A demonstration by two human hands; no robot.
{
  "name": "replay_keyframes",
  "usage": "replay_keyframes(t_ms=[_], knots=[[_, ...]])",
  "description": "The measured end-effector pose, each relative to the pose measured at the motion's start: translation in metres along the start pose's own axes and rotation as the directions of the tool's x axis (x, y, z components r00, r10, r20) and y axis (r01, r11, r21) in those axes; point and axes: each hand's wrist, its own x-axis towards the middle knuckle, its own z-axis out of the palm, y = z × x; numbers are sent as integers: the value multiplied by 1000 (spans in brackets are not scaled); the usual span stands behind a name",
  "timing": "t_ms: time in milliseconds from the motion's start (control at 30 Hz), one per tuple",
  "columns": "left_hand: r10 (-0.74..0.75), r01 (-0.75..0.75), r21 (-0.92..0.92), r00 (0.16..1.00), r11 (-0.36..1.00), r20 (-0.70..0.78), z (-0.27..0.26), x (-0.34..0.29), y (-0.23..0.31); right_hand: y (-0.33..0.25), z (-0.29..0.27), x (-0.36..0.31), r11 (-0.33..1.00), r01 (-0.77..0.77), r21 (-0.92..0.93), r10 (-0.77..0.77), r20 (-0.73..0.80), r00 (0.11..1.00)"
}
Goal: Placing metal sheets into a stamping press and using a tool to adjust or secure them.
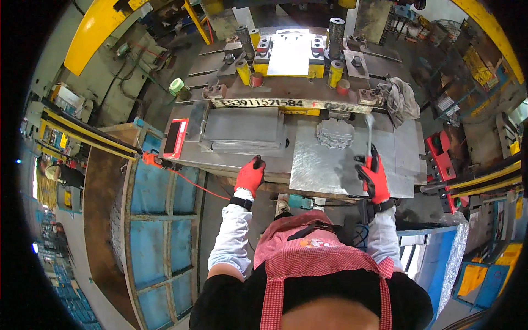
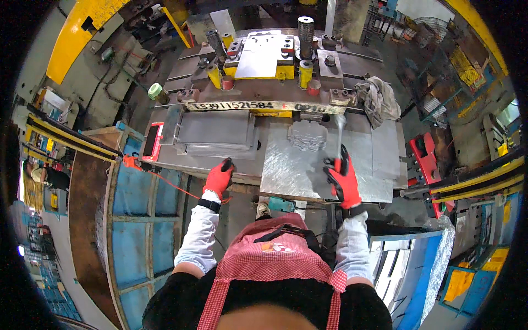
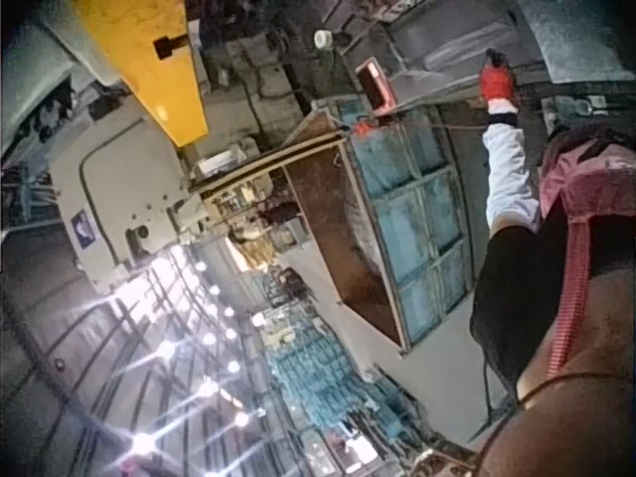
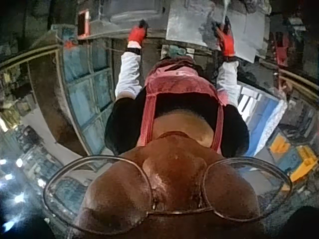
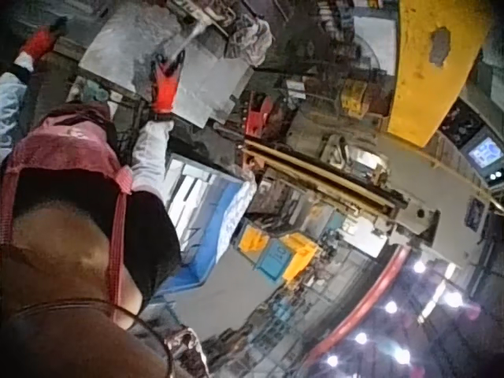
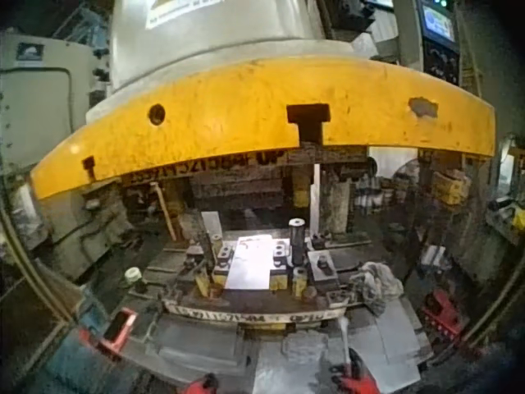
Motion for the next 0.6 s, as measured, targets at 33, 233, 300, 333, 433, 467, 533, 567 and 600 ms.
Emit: replay_keyframes(t_ms=[33, 233, 300, 333, 433, 467, 533, 567, 600], knots=[[81, -102, -111, 980, 989, -181, 3, 4, -8, -18, 14, 13, 995, -49, -83, 55, 81, 995], [235, -190, -834, 969, 518, -76, -9, 39, 76, -74, 119, 173, 996, 86, 20, -88, 358, 930], [295, -101, -875, 954, 473, 49, -19, 51, 113, -87, 139, 218, 955, 291, -61, -232, 460, 857], [313, -52, -890, 944, 452, 104, -26, 58, 124, -98, 151, 233, 904, 414, -104, -294, 552, 780], [546, -148, -898, 830, 415, 116, -10, 102, 154, -78, 150, 294, 994, -81, -69, 101, 375, 921], [652, -315, -867, 758, 386, 14, -5, 104, 164, -68, 139, 294, 999, 26, -32, -13, 358, 934], [589, 70, -974, 786, 214, 185, -16, 128, 163, -62, 156, 254, 987, 147, 65, -160, 355, 921], [672, 125, -990, 727, 73, 141, -18, 132, 164, -66, 156, 222, 985, 100, 144, -140, 301, 943], [697, 317, -948, 675, 24, 244, -18, 158, 159, -72, 154, 188, 977, 62, 203, -113, 255, 960]])
